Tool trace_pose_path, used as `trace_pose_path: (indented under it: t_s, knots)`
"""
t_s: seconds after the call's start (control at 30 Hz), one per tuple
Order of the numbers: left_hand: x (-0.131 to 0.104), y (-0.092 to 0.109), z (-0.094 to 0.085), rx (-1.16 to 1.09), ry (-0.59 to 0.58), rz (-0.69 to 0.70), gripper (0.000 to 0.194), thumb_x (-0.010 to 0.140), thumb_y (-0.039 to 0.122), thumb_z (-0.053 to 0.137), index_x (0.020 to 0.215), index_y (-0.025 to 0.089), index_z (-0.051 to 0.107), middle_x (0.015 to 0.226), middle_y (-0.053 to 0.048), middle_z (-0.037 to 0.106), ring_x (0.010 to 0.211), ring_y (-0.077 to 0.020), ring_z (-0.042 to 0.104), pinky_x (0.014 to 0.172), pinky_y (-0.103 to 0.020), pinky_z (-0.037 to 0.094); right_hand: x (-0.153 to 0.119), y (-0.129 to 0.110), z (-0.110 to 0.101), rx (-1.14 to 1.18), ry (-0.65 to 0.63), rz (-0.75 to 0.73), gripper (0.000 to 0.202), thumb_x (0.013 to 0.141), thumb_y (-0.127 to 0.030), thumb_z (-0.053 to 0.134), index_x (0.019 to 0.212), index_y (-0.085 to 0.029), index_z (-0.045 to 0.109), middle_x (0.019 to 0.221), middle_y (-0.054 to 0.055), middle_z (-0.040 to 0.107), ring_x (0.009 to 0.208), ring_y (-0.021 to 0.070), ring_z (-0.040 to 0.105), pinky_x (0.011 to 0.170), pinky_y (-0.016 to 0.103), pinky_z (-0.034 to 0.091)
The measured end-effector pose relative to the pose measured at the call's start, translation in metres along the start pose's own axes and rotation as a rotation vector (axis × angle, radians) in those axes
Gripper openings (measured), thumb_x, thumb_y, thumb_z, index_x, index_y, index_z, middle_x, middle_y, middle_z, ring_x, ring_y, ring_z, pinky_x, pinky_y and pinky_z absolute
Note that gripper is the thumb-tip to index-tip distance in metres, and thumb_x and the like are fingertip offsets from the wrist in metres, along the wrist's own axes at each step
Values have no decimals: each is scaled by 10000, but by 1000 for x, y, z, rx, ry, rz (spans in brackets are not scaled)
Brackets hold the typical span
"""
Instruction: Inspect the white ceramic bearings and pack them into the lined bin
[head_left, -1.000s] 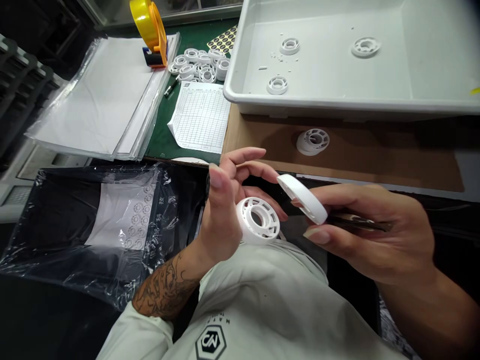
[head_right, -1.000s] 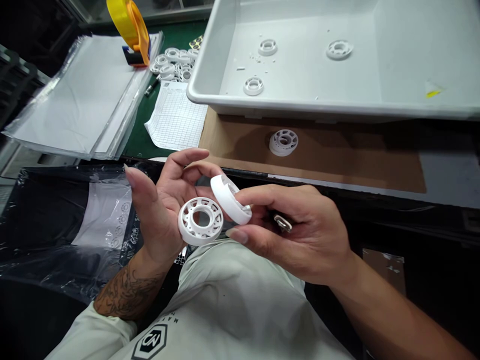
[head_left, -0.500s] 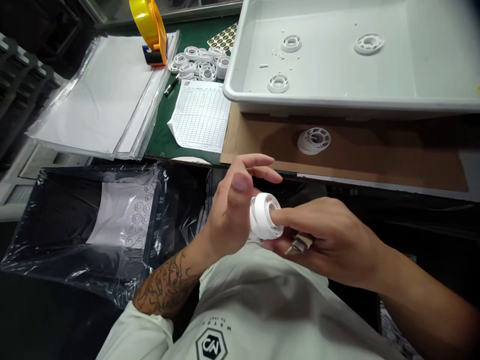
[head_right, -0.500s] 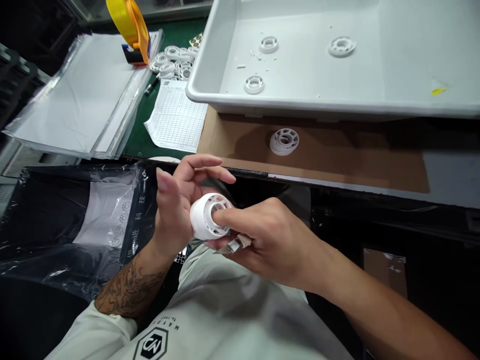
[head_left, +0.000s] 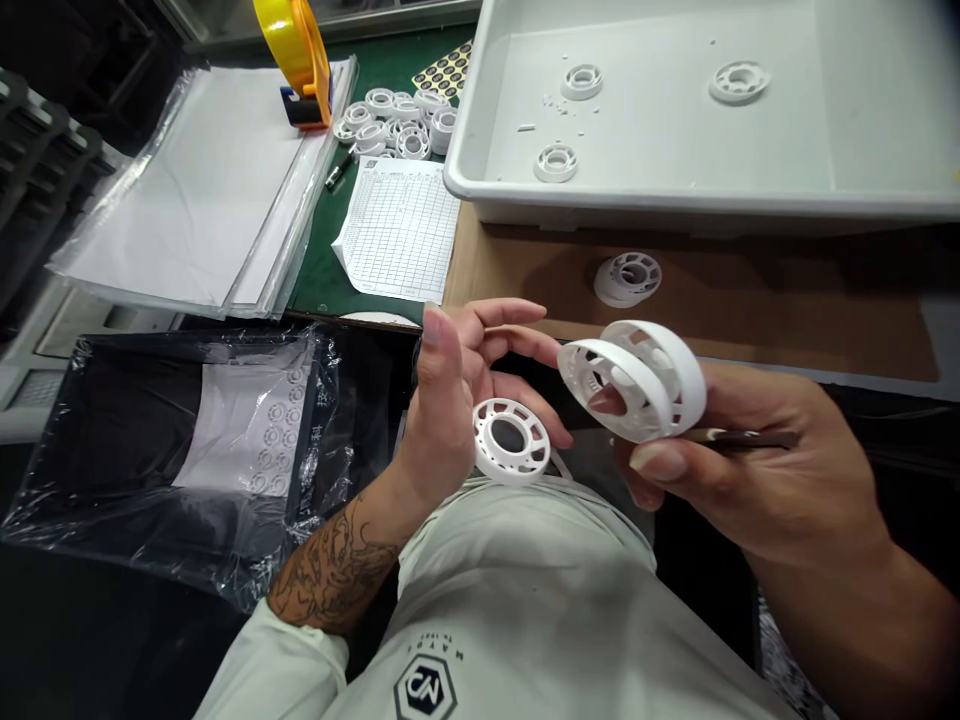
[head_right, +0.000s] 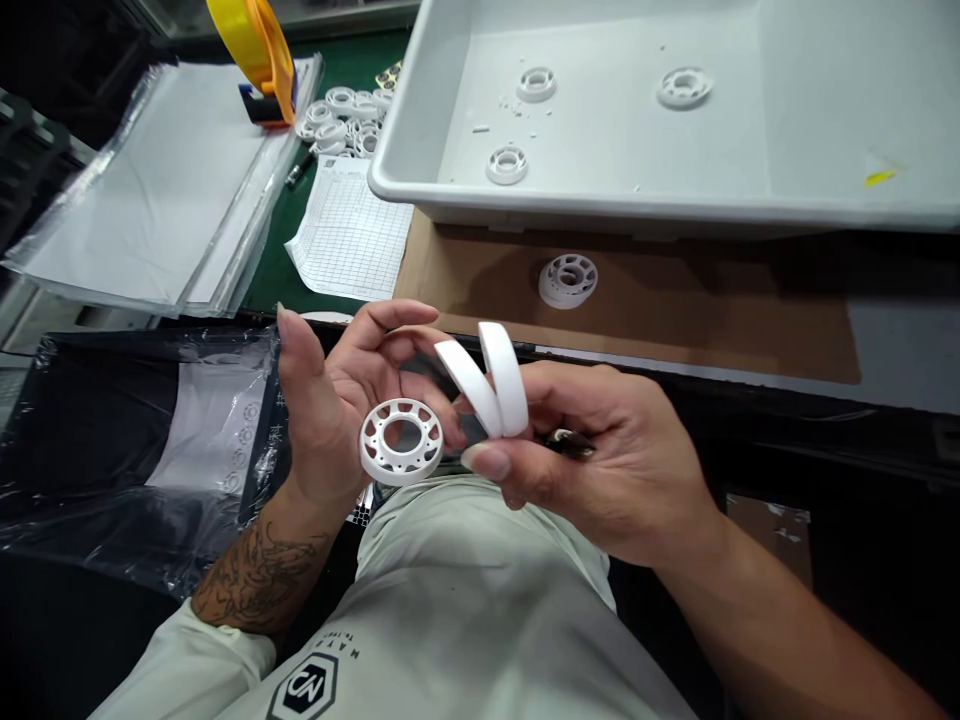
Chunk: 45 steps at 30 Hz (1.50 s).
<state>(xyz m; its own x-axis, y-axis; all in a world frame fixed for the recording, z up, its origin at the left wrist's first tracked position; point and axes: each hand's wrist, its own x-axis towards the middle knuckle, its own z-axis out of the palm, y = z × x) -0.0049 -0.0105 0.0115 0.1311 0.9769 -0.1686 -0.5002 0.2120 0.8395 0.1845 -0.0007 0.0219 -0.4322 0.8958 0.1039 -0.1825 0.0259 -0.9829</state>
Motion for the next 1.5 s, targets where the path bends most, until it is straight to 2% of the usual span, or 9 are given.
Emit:
trace_pose_path:
  t_s: [0.23, 0.5, 0.7, 0.83, 0.97, 1.07, 1.27, 1.4, 1.5]
  knots:
    - [0, 4, 2, -24, 13, -33, 733, 895, 900, 445, 1116, 226, 626, 909, -3, 708, 479, -185, 707, 416, -303, 544, -2, 5, -3, -20, -12, 9, 196, 947, -464, 899, 929, -280, 835, 664, -41, 681, 468, 93, 596, 408, 143, 489]
    - [0, 4, 3, 29, 36, -53, 761, 905, 916, 359, 1145, 242, 618, 936, -25, 722, 526, -167, 692, 452, -285, 533, -2, 5, -2, -81, -39, -9, 183, 994, -474, 845, 975, -293, 836, 729, -33, 698, 516, 91, 575, 439, 159, 469]
    - [1, -3, 1, 42, 56, -9, 707, 923, 876, 422, 1151, 245, 644, 939, -40, 725, 598, -169, 685, 500, -281, 530, 1, 10, -5, -260, -105, -109, 101, 1026, -303, 798, 977, -217, 780, 666, -41, 598, 514, 94, 488, 473, 197, 389]
    - [5, -16, -8, 163, 37, 64, 711, 913, 875, 466, 1170, 241, 661, 948, -21, 720, 619, -140, 626, 545, -267, 483, 5, 15, -4, -402, -303, -173, 76, 1032, -200, 724, 959, -180, 717, 643, -62, 532, 503, 76, 391, 480, 203, 314]
    - [14, -27, -13, 371, -57, -39, 534, 947, 704, 611, 974, 188, 746, 837, -19, 708, 767, -160, 619, 696, -268, 461, 9, 21, -6, -592, -400, -14, 261, 908, -163, 816, 766, -183, 598, 586, -76, 486, 480, 73, 369, 460, 214, 243]
    - [24, -31, -8, 336, -63, -146, 328, 884, 485, 744, 835, 164, 703, 747, 1, 652, 693, -140, 568, 668, -269, 436, 9, 28, -13, -667, -357, -16, 249, 778, -65, 871, 814, -180, 653, 576, -93, 530, 461, 69, 421, 461, 203, 249]
    - [37, -38, 18, 112, 74, -197, 166, 822, 278, 624, 861, 230, 469, 757, 57, 617, 639, -91, 509, 644, -220, 438, -1, 42, -30, -713, -110, -293, 279, 911, -184, 689, 1178, -136, 755, 710, 7, 674, 571, 146, 518, 582, 277, 317]
    - [41, -46, 38, 71, 18, -232, 350, 915, 521, 661, 850, 217, 501, 784, 46, 604, 654, -86, 544, 609, -192, 452, -6, 36, -50, -663, 29, -289, 195, 895, -167, 661, 1047, -137, 779, 728, 21, 682, 586, 142, 533, 582, 269, 344]
    - [44, -48, 46, 87, -137, -295, 606, 803, 771, 752, 878, 205, 549, 735, 42, 615, 602, -104, 598, 552, -197, 474, -10, 23, -68, -548, 83, -168, 167, 896, -181, 683, 1026, -147, 782, 703, -14, 666, 547, 110, 514, 535, 214, 374]
